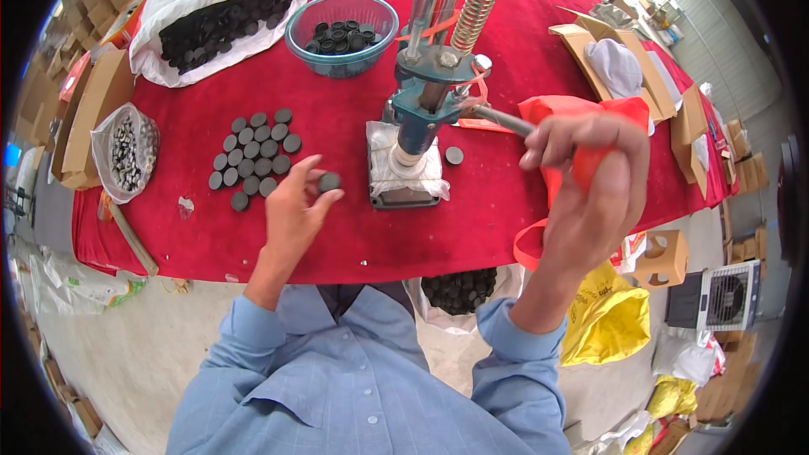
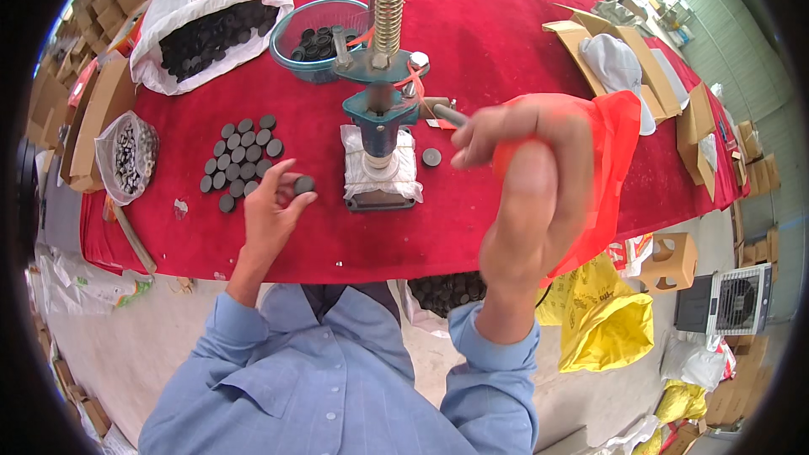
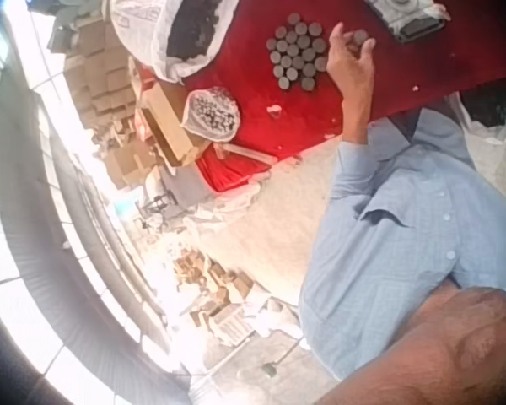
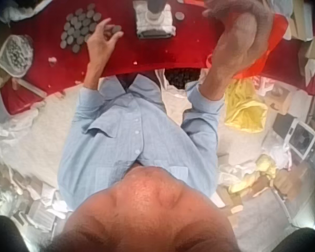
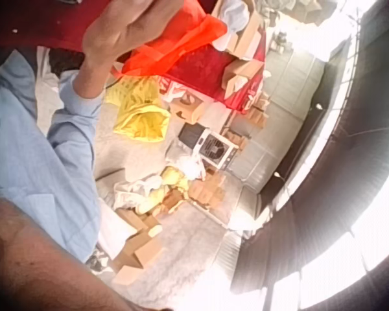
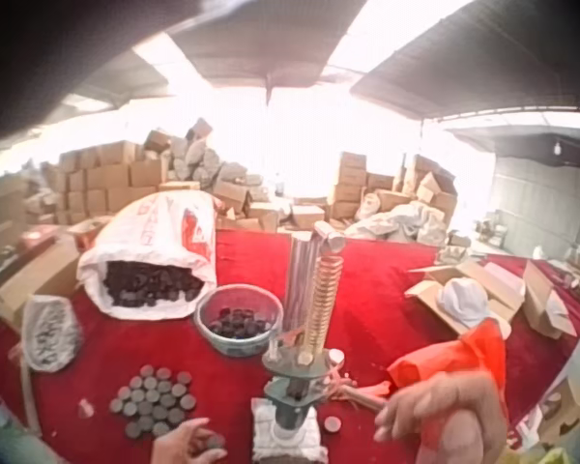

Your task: The person arranges dark circular discs on a red table and uses a manual press to stamp them. They then retrieve more discs from a bag and insert small metallic components into the center of the discs to assemble them.

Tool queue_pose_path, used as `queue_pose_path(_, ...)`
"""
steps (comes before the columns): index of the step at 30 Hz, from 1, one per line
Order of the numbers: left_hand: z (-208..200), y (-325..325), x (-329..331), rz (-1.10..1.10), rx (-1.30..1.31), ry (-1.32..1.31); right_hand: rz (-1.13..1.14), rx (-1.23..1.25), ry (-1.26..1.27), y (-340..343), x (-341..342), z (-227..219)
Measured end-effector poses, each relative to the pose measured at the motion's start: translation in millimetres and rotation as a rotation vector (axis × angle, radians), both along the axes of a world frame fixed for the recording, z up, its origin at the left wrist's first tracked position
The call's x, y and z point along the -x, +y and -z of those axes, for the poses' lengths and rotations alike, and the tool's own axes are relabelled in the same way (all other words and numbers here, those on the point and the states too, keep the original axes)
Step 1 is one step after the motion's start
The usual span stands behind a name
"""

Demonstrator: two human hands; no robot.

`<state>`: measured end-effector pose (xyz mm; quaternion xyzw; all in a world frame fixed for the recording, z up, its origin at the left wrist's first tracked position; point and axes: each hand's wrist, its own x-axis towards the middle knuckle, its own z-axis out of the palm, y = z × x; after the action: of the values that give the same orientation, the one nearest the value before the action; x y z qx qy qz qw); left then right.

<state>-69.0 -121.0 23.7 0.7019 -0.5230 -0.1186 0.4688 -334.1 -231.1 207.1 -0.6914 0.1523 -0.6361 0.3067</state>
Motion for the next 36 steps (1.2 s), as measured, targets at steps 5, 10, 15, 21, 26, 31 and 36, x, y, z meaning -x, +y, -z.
queue_pose_path(5,-6.8,-58.8,46.3,0.145,0.059,0.003,-0.001,-0.203,0.009,-19.9,-15.5,-35.2)
queue_pose_path(10,2.0,-86.5,59.7,0.159,0.2,-0.097,0.007,-0.171,-0.003,-20.3,-18.8,-33.1)
queue_pose_path(15,2.8,-86.0,61.9,0.146,0.224,-0.07,-0.009,-0.061,-0.045,-8.0,-7.3,-10.2)
queue_pose_path(21,-5.5,-48.1,37.2,0.051,0.192,-0.121,-0.013,0.07,-0.075,31.0,6.3,55.5)
queue_pose_path(26,1.0,25.3,-21.5,-0.254,0.098,-0.46,0.047,0.098,-0.095,56.1,16.1,124.6)
queue_pose_path(31,21.3,82.7,-50.2,-0.416,-0.094,-0.438,0.036,-0.006,-0.125,65.8,12.0,126.8)
queue_pose_path(36,29.5,93.1,-63.8,-0.358,-0.037,-0.294,0.043,0.012,-0.108,63.2,15.3,127.1)
